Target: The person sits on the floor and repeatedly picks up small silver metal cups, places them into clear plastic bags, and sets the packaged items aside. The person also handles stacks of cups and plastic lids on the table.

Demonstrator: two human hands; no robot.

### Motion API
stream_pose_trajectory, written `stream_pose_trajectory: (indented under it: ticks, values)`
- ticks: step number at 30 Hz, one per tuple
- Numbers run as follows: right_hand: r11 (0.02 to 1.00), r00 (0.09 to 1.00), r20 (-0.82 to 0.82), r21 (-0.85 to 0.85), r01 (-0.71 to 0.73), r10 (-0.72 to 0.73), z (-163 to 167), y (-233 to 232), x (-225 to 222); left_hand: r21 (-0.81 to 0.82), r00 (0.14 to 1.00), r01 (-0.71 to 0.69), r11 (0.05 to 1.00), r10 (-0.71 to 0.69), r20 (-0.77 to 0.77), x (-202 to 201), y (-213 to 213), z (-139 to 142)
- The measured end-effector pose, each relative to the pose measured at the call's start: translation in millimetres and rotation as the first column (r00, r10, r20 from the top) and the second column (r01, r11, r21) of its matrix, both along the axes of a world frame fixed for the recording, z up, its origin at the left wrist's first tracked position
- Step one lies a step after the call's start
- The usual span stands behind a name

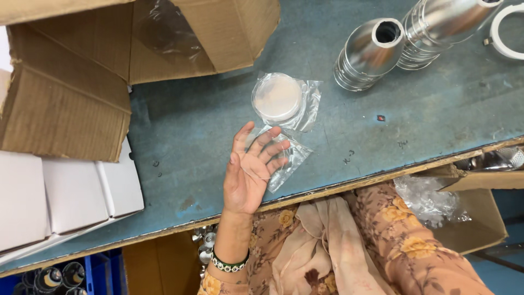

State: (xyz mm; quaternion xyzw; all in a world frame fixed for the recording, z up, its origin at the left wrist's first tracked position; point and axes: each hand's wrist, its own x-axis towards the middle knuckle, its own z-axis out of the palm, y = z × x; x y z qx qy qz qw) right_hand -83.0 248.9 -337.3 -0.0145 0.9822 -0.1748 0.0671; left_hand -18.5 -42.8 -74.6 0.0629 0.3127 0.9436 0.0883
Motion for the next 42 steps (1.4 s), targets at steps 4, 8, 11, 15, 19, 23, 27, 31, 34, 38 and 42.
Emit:
stream_pose_trajectory:
  ticks: [4,8,11,15,19,23,27,31,34,38,42]
  values:
    - [0.990,0.991,0.012,-0.050,-0.131,0.132,48,-23,22,0.020,1.000,-0.008,1.000,0.009,-0.010,3,0,-1]
    - [0.857,0.729,0.453,-0.238,-0.457,0.514,144,-57,73,0.006,1.000,-0.007,1.000,0.007,-0.014,8,-4,1]
    - [0.701,0.395,0.635,-0.343,-0.626,0.664,234,-56,103,-0.005,1.000,-0.002,1.000,0.001,-0.027,14,-6,2]
    - [0.514,0.638,-0.148,-0.469,-0.718,0.755,334,-25,108,0.038,0.999,-0.005,0.999,0.007,-0.047,22,-8,5]
    - [0.819,0.631,-0.756,-0.245,-0.519,0.173,379,-17,87,0.074,0.998,-0.017,0.997,0.022,-0.063,32,-11,6]
    - [0.943,0.454,-0.872,0.024,-0.332,0.183,378,-18,39,0.080,0.997,-0.012,0.997,0.018,-0.069,42,-13,4]
    - [0.972,0.642,-0.751,0.003,-0.234,0.157,351,-21,7,0.065,0.997,-0.004,0.998,0.009,-0.077,55,-17,3]
    - [0.975,0.626,-0.764,0.015,-0.220,0.153,339,-16,-5,0.061,0.995,-0.003,0.998,0.009,-0.096,57,-17,5]
    - [0.975,0.674,-0.727,-0.028,-0.221,0.132,339,-12,-4,0.058,0.994,-0.002,0.998,0.008,-0.106,63,-17,5]
    - [0.970,0.627,-0.753,0.061,-0.235,0.199,345,-9,-1,0.056,0.994,-0.010,0.998,0.016,-0.108,71,-16,3]
    - [0.963,0.592,-0.778,0.063,-0.261,0.211,358,-7,6,0.049,0.993,-0.013,0.999,0.019,-0.117,75,-16,5]
